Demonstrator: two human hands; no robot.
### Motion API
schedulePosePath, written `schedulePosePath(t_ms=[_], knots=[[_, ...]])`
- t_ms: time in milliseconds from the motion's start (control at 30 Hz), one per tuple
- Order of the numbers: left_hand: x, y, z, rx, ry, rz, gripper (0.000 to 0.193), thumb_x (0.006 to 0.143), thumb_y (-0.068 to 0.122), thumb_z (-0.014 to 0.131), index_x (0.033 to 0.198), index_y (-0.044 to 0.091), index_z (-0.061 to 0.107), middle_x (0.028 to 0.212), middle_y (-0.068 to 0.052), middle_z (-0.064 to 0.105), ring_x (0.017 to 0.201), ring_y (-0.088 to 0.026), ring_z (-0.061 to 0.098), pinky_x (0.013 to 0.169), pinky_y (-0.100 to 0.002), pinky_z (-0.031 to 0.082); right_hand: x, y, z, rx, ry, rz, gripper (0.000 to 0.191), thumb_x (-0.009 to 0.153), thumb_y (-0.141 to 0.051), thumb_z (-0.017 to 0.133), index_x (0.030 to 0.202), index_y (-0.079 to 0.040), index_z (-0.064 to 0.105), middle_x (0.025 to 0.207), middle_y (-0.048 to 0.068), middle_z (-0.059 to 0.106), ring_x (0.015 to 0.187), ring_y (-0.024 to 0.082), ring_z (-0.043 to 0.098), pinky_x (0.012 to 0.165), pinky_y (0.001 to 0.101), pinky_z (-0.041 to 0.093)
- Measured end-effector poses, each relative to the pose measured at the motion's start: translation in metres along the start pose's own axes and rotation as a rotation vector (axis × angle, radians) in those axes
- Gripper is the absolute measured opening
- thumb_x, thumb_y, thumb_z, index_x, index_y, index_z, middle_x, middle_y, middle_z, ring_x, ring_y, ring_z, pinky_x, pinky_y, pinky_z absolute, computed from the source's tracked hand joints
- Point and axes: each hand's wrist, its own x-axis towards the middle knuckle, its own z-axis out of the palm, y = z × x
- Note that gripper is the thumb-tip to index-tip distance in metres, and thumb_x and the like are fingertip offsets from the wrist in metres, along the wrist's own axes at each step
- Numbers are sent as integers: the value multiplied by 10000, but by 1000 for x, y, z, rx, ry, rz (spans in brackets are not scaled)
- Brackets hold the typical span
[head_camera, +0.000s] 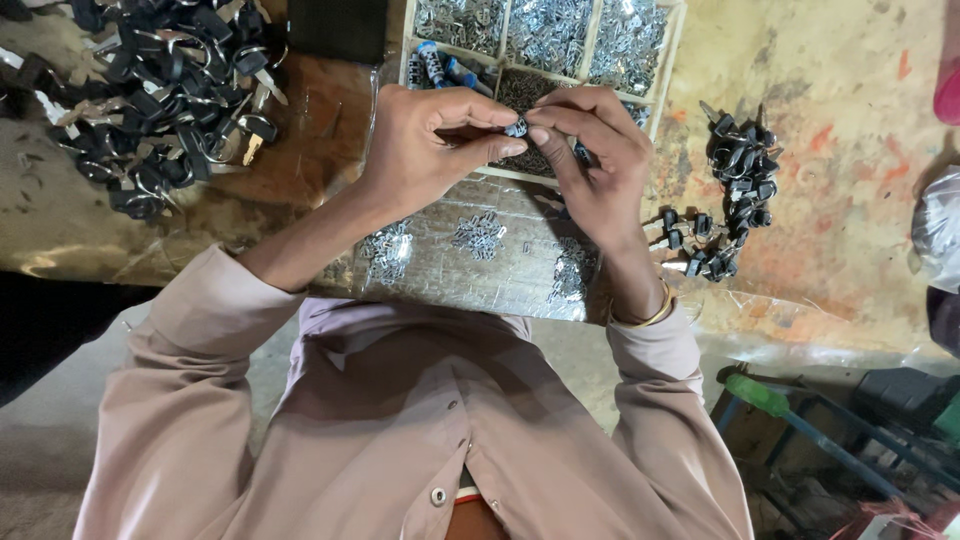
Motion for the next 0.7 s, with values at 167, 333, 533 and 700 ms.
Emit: schedulePosePath(t_ms=[167,333,533,700], knots=[[-1,-1,1,0,10,-2,189,919,-11,862,1074,-41,758,1033,-134,792,950,-174,794,836,-282,672,-2,1,1,384,14,218,149,1070,38,695,1210,-9,715,1246,78,623,1036,132,644,844,239,559],[0,-3,0,38,8,43,199,915,2,872,1077,-37,763,1036,-141,786,954,-185,796,830,-280,677,-4,0,8,422,21,204,140,1074,46,683,1205,3,707,1232,75,582,1040,122,612,844,234,549],[-3,-5,0,48,19,39,217,912,17,883,1076,-43,754,1037,-143,785,963,-194,799,838,-286,669,-3,-6,12,351,48,217,136,1063,44,703,1193,0,702,1225,65,578,1061,118,606,831,220,529],[-4,-3,0,6,25,-2,201,916,27,877,1057,-42,752,1013,-130,792,933,-173,798,816,-276,661,0,-8,8,24,21,-3,162,1027,39,774,1179,-4,741,1199,65,620,1018,132,616,845,240,520]])
